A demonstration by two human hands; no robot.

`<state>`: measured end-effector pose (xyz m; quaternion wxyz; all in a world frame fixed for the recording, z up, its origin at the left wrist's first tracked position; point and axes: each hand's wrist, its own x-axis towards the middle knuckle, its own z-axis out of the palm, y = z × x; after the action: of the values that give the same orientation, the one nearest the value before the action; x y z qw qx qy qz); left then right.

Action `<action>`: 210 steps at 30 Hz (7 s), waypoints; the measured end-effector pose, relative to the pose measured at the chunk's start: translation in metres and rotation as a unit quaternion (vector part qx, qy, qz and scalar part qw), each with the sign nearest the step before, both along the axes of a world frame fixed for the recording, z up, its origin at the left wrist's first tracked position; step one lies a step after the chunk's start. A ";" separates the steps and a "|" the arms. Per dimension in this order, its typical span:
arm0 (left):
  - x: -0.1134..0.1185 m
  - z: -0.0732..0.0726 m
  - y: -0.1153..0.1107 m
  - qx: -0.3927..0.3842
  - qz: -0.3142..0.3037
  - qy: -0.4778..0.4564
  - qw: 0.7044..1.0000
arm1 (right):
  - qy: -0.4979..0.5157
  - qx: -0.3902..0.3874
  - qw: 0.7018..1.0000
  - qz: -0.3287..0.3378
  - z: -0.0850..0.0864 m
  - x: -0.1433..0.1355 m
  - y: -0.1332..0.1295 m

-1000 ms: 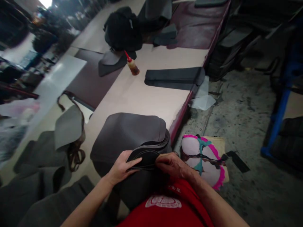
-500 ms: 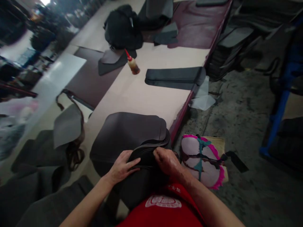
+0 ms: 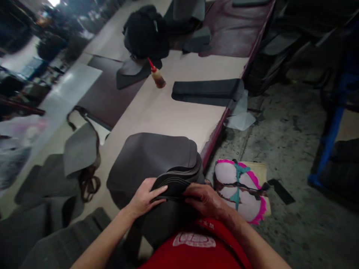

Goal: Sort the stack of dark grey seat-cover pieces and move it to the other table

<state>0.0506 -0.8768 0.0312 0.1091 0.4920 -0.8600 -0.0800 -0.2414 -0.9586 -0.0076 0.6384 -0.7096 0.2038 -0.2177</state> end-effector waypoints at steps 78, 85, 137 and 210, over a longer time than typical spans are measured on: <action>0.002 -0.005 0.006 0.004 -0.005 0.011 1.000 | 0.155 -0.096 0.977 -0.112 -0.007 0.047 -0.003; -0.004 0.003 0.002 0.025 0.007 -0.006 1.000 | 0.097 0.011 0.987 -0.131 -0.007 0.043 -0.002; 0.001 -0.002 0.011 0.035 0.140 0.125 0.982 | 0.261 -0.154 0.948 -0.094 0.008 0.056 -0.019; 0.012 0.059 0.050 0.058 0.276 0.278 0.918 | 0.183 0.013 0.974 -0.135 0.002 0.081 -0.010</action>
<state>0.0623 -0.8273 0.0905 0.3333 0.6728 -0.6192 -0.2299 -0.1604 -0.9689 -0.0061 0.5642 -0.6948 0.4141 -0.1655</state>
